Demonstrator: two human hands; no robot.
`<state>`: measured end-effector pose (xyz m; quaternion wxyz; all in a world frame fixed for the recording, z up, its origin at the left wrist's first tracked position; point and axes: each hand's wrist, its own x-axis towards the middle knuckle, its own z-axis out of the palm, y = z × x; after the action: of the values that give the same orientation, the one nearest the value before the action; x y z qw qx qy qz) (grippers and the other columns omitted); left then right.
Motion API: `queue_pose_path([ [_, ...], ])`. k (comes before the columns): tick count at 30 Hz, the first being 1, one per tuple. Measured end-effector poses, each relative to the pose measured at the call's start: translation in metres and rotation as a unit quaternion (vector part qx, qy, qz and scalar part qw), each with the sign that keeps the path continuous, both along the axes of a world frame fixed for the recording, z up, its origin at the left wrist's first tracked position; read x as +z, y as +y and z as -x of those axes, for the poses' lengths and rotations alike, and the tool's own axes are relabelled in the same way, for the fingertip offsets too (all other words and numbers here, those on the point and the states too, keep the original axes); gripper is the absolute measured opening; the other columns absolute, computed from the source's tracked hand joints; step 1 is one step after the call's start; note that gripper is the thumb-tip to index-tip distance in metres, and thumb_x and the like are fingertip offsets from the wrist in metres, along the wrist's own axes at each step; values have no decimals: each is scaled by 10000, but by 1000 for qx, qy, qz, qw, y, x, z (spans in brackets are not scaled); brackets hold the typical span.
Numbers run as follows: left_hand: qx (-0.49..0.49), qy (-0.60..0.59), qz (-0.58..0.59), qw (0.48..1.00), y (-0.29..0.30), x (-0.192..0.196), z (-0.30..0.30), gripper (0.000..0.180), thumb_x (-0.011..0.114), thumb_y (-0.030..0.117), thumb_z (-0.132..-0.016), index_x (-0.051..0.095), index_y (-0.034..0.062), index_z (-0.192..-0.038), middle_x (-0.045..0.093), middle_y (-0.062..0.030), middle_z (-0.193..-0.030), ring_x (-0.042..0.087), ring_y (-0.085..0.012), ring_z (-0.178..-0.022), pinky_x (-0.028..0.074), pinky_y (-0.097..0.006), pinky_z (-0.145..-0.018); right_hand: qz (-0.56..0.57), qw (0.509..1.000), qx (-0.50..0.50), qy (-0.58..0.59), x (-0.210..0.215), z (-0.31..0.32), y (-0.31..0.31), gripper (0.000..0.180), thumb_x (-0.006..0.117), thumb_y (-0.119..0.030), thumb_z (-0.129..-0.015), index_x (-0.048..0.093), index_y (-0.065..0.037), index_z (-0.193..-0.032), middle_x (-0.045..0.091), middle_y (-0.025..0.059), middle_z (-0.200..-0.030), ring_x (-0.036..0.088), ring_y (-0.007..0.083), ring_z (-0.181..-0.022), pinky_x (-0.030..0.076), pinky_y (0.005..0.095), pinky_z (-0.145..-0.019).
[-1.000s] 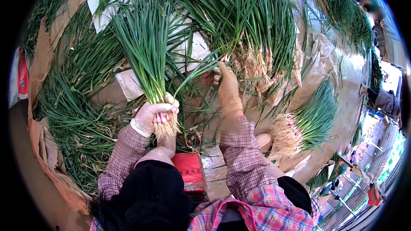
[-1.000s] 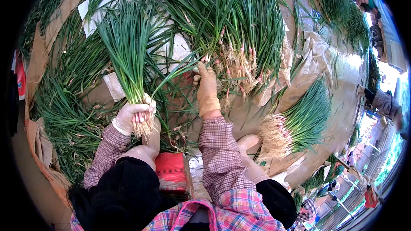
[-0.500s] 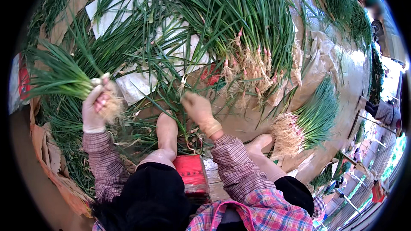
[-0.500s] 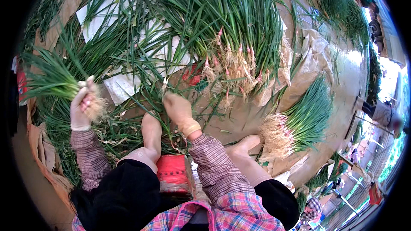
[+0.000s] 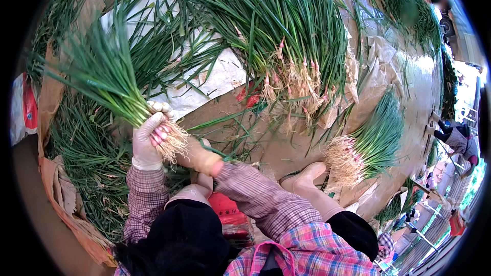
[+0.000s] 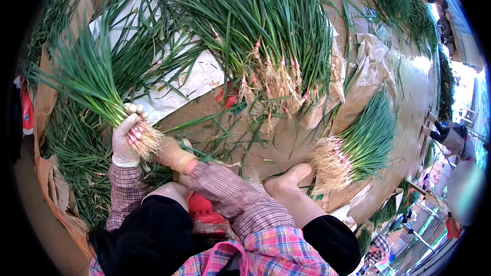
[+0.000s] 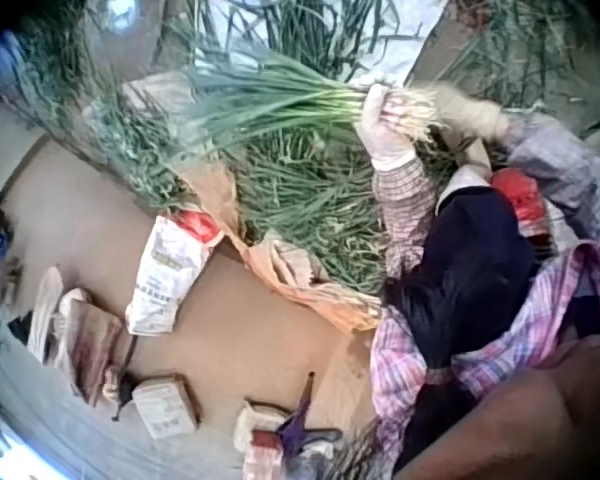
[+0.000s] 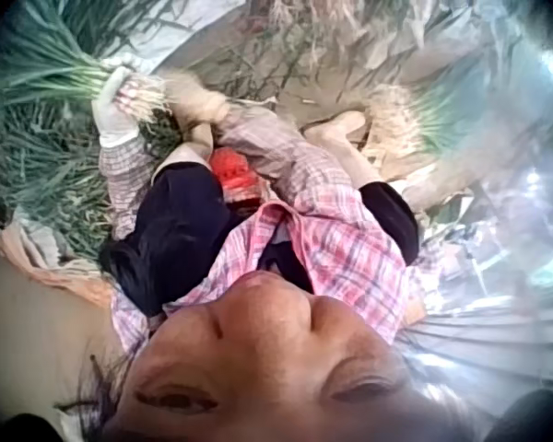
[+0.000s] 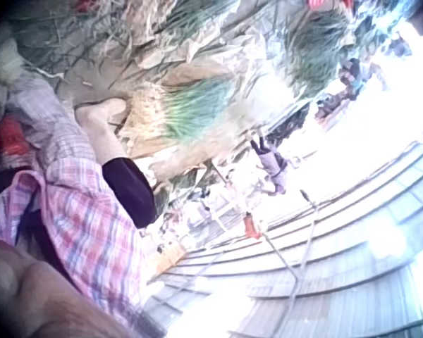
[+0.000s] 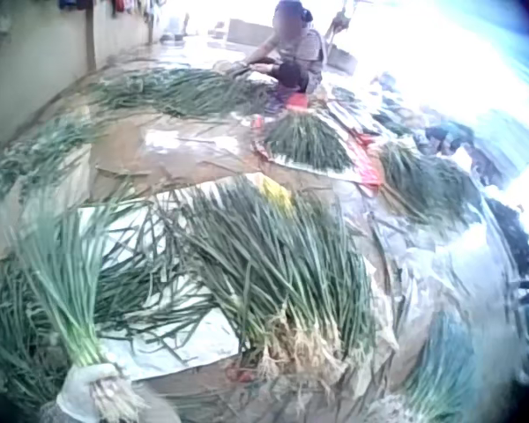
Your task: The person cleans green onions by hand, peeling away outer layers and grouping them into bunches on the floor.
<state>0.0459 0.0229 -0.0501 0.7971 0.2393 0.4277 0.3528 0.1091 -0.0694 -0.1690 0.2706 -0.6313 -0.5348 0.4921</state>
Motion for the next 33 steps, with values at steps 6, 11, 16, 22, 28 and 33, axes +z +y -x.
queue_pose_path([
  [6, -88, 55, 101, 989, -18, -16, -17, 166, 579, 12, -773, 554, 21, -937, 624, -111, -805, 526, -94, -562, 400, -167, -445, -36, 810, -354, -466, 41, -227, -9, 174, 608, -143, -793, 577, -81, -953, 565, 104, -886, 569, 288, -737, 466, 394, -685],
  [11, -96, -14, 61, 993, -31, -41, -5, 111, 564, 25, -788, 584, -3, -893, 633, -107, -782, 577, -138, -624, 487, -269, -543, -52, 881, -321, -343, 34, -224, -4, 200, 581, -252, -800, 594, -70, -881, 601, 142, -776, 598, 308, -708, 468, 414, -617],
  [16, -113, -29, 140, 983, -25, -41, -2, 111, 580, 42, -803, 584, -5, -903, 651, -140, -825, 547, -88, -527, 402, -153, -425, -86, 897, -421, 107, 48, -163, -34, 147, 551, -208, -875, 578, -65, -855, 598, 42, -788, 577, 152, -708, 446, 307, -619],
  [22, -85, -108, 88, 987, -24, -21, -25, 188, 576, -10, -756, 541, 34, -935, 601, -118, -895, 609, -239, -836, 541, -367, -716, -90, 986, 2, -138, -101, 38, -67, 305, 554, -154, -802, 559, -76, -1097, 614, 160, -998, 601, 294, -879, 471, 391, -753],
  [28, -47, -5, 63, 997, -3, 2, 19, 219, 579, -18, -746, 544, 31, -957, 593, -102, -883, 599, -210, -793, 528, -346, -732, -281, 948, -55, -140, -22, -5, -26, 379, 556, -193, -806, 506, -63, -1159, 555, 153, -1105, 533, 297, -1016, 422, 385, -865],
  [33, -52, 29, 44, 997, -7, -7, -5, 152, 539, 68, -816, 593, -18, -930, 632, -87, -760, 538, -76, -541, 417, -162, -457, -177, 763, -387, -487, 41, -225, -9, 367, 611, -220, -785, 497, -51, -1090, 560, 140, -1008, 540, 312, -942, 455, 390, -786],
])
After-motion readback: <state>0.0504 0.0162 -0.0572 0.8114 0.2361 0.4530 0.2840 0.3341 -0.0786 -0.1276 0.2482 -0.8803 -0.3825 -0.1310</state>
